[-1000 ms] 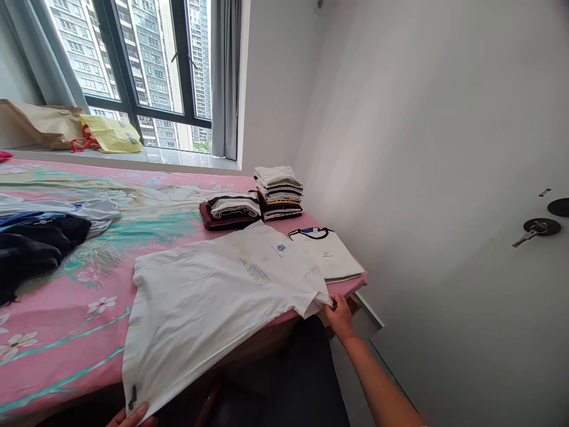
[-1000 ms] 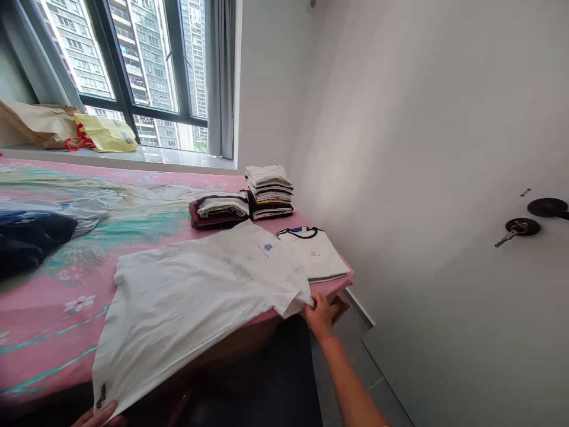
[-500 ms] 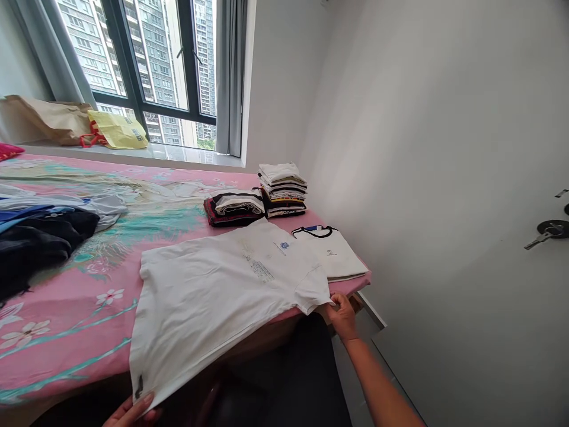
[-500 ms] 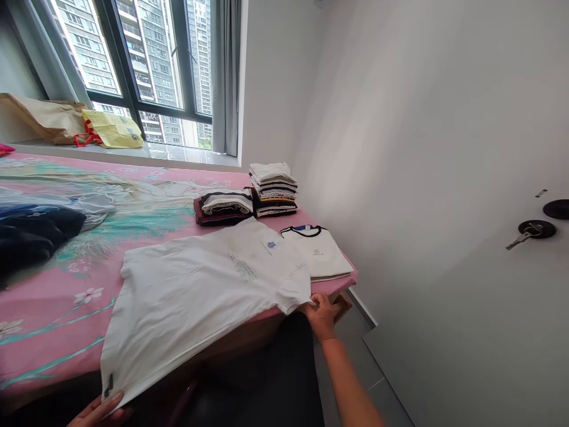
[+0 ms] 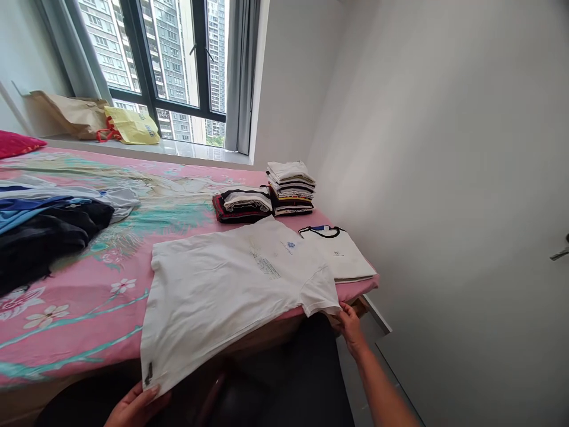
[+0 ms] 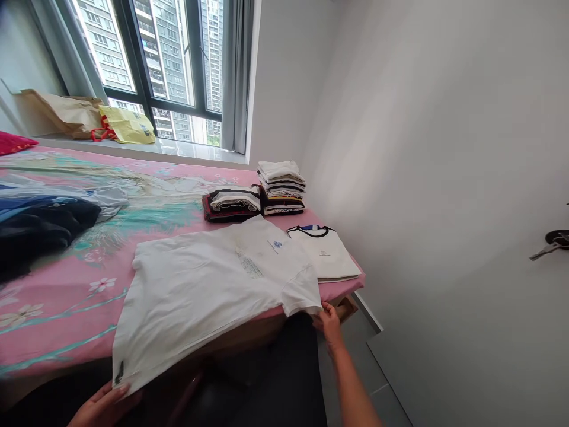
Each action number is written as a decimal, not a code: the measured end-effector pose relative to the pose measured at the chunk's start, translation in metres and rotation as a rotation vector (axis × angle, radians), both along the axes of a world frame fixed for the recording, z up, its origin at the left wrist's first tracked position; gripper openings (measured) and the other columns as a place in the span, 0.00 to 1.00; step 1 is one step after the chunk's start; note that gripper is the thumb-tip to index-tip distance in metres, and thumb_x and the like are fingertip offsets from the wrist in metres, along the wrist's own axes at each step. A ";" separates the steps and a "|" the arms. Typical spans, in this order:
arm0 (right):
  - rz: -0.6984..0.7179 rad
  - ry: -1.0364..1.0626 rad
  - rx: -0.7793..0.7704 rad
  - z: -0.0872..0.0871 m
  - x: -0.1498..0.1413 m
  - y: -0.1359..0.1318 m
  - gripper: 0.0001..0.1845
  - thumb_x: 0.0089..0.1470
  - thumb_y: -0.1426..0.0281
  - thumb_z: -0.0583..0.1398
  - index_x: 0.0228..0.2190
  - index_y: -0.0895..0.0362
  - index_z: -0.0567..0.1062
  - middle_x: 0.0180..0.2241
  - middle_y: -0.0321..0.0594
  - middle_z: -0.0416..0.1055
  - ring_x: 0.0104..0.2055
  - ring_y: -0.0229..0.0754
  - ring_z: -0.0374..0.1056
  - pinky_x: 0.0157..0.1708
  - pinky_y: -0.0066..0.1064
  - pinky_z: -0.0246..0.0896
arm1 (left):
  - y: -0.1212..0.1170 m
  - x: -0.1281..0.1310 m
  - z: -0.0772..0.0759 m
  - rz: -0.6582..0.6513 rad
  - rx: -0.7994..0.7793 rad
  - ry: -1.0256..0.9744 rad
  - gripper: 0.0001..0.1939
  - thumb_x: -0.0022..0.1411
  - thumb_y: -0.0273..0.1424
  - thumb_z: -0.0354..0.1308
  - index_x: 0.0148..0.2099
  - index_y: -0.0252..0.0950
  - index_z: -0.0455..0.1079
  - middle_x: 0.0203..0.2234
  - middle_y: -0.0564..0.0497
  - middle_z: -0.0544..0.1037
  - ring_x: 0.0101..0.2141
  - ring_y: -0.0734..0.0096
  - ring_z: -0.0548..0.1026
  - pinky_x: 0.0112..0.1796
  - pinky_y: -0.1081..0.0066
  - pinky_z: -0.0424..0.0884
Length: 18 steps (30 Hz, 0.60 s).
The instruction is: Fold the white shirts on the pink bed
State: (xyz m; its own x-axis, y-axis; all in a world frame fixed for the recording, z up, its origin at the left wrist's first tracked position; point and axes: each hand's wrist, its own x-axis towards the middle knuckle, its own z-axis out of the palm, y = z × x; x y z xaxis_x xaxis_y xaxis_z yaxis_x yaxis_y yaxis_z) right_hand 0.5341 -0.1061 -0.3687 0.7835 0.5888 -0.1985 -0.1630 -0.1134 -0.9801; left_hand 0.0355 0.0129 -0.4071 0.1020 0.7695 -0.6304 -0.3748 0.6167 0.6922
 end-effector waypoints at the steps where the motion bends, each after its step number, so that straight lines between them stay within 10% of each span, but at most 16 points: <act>1: 0.029 0.101 0.033 0.003 -0.002 -0.003 0.26 0.36 0.57 0.63 0.38 0.55 0.70 0.33 0.38 0.73 0.35 0.45 0.70 0.31 0.36 0.67 | -0.001 0.001 0.000 0.011 0.025 0.002 0.20 0.32 0.24 0.71 0.33 0.33 0.72 0.28 0.50 0.79 0.29 0.62 0.77 0.32 0.67 0.76; 5: 0.064 0.469 0.079 0.010 0.000 -0.009 0.23 0.41 0.53 0.62 0.36 0.53 0.70 0.31 0.37 0.74 0.34 0.44 0.71 0.35 0.40 0.68 | -0.009 0.006 0.011 -0.061 0.118 0.059 0.19 0.40 0.33 0.70 0.36 0.32 0.74 0.29 0.49 0.79 0.31 0.65 0.77 0.33 0.69 0.74; 12: -0.066 0.541 0.026 -0.026 0.021 0.007 0.18 0.35 0.73 0.65 0.34 0.55 0.73 0.33 0.37 0.73 0.32 0.42 0.71 0.30 0.33 0.72 | -0.024 0.002 0.041 -0.362 0.268 0.109 0.19 0.48 0.41 0.65 0.33 0.29 0.76 0.27 0.46 0.78 0.32 0.65 0.75 0.38 0.70 0.68; 18: -0.099 0.632 0.054 -0.041 0.022 0.006 0.15 0.38 0.72 0.62 0.34 0.53 0.71 0.37 0.38 0.71 0.34 0.42 0.71 0.33 0.37 0.73 | -0.026 -0.005 0.046 -0.357 0.333 0.103 0.20 0.47 0.43 0.65 0.35 0.30 0.76 0.29 0.47 0.78 0.32 0.66 0.73 0.36 0.69 0.68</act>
